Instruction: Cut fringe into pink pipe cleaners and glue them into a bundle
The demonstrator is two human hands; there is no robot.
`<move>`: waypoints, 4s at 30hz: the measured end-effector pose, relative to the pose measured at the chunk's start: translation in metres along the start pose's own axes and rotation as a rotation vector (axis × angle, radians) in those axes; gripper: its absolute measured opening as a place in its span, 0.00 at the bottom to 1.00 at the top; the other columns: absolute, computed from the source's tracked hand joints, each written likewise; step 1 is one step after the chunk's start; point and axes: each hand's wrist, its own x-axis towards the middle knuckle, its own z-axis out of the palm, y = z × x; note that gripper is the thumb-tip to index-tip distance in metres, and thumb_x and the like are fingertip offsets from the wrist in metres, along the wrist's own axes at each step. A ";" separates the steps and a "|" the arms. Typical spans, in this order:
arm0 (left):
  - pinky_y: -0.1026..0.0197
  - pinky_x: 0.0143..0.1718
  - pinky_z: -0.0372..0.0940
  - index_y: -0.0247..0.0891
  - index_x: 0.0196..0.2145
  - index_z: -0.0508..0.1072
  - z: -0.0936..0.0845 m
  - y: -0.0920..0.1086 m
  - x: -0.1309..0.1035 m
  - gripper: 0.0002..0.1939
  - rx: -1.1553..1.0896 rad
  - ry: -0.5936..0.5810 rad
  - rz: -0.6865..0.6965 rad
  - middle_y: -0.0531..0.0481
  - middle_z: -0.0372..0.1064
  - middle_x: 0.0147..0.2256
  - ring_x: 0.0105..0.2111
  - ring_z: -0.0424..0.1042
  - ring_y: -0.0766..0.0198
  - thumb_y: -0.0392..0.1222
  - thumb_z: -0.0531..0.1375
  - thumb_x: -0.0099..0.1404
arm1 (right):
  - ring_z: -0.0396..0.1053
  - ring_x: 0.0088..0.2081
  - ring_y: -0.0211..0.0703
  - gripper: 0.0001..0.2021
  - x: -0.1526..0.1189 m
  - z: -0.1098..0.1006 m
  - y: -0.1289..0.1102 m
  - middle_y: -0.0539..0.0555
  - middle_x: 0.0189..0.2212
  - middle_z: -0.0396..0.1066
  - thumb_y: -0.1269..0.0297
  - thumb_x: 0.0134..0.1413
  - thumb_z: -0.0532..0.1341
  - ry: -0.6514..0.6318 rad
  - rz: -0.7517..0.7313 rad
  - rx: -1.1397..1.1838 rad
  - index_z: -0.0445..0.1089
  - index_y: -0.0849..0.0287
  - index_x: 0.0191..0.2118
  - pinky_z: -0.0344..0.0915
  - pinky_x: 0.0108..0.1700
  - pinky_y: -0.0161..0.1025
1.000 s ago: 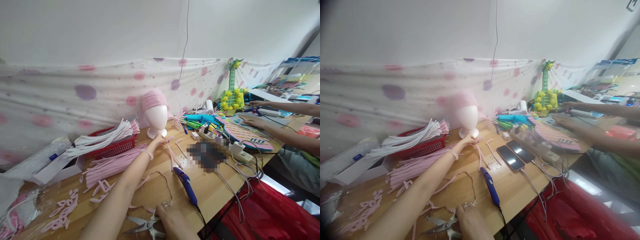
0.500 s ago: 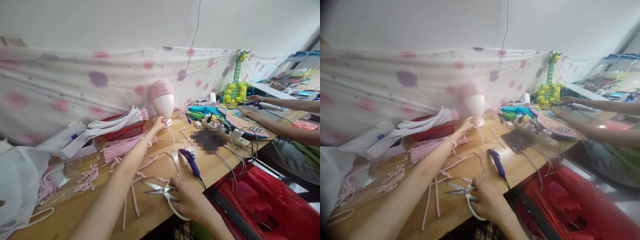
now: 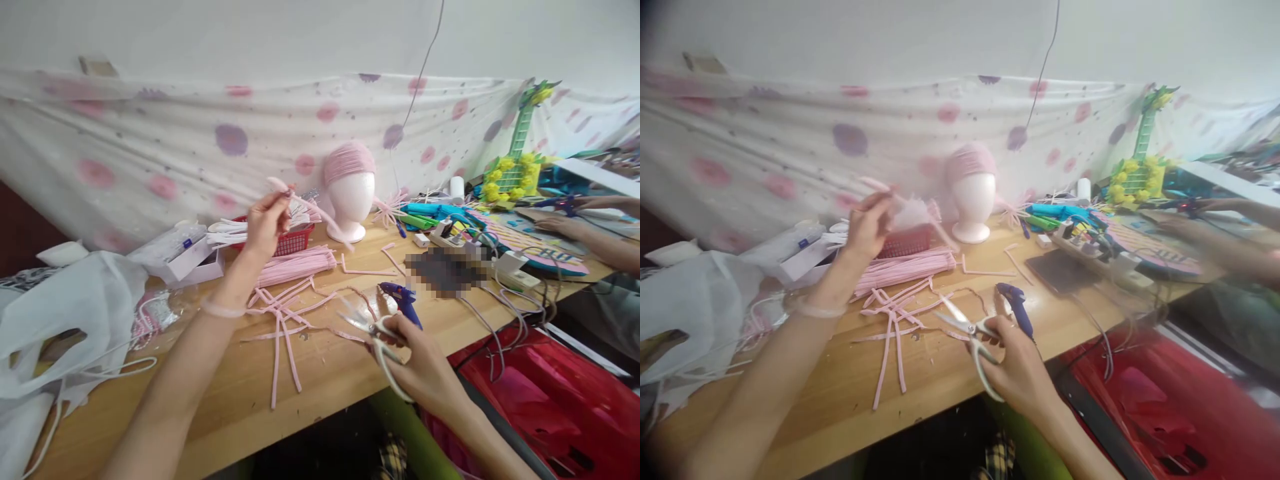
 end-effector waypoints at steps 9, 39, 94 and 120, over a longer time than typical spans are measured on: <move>0.64 0.28 0.70 0.42 0.34 0.79 -0.109 0.049 -0.059 0.06 -0.045 0.143 0.031 0.59 0.75 0.24 0.24 0.74 0.67 0.36 0.68 0.57 | 0.70 0.38 0.54 0.05 0.063 -0.011 0.008 0.62 0.33 0.73 0.72 0.51 0.58 -0.218 -0.121 -0.533 0.68 0.61 0.36 0.59 0.38 0.41; 0.69 0.33 0.75 0.35 0.29 0.79 -0.039 0.041 -0.026 0.17 -0.556 0.188 0.001 0.51 0.81 0.29 0.30 0.80 0.65 0.37 0.77 0.40 | 0.55 0.25 0.35 0.21 0.197 0.016 -0.104 0.45 0.23 0.60 0.51 0.43 0.70 -0.069 -0.362 1.023 0.58 0.55 0.30 0.54 0.28 0.34; 0.68 0.36 0.74 0.37 0.29 0.76 -0.032 0.040 -0.033 0.09 -0.534 0.178 0.112 0.48 0.82 0.33 0.34 0.81 0.62 0.42 0.71 0.55 | 0.51 0.19 0.33 0.20 0.198 0.004 -0.088 0.44 0.16 0.55 0.61 0.50 0.64 0.246 -0.790 -0.125 0.48 0.55 0.21 0.47 0.24 0.32; 0.65 0.40 0.74 0.36 0.29 0.75 -0.032 0.041 -0.034 0.11 -0.508 0.126 0.070 0.46 0.82 0.35 0.37 0.81 0.60 0.45 0.70 0.56 | 0.53 0.21 0.34 0.20 0.198 0.002 -0.090 0.45 0.17 0.58 0.58 0.46 0.66 0.118 -0.678 -0.062 0.52 0.55 0.21 0.48 0.24 0.32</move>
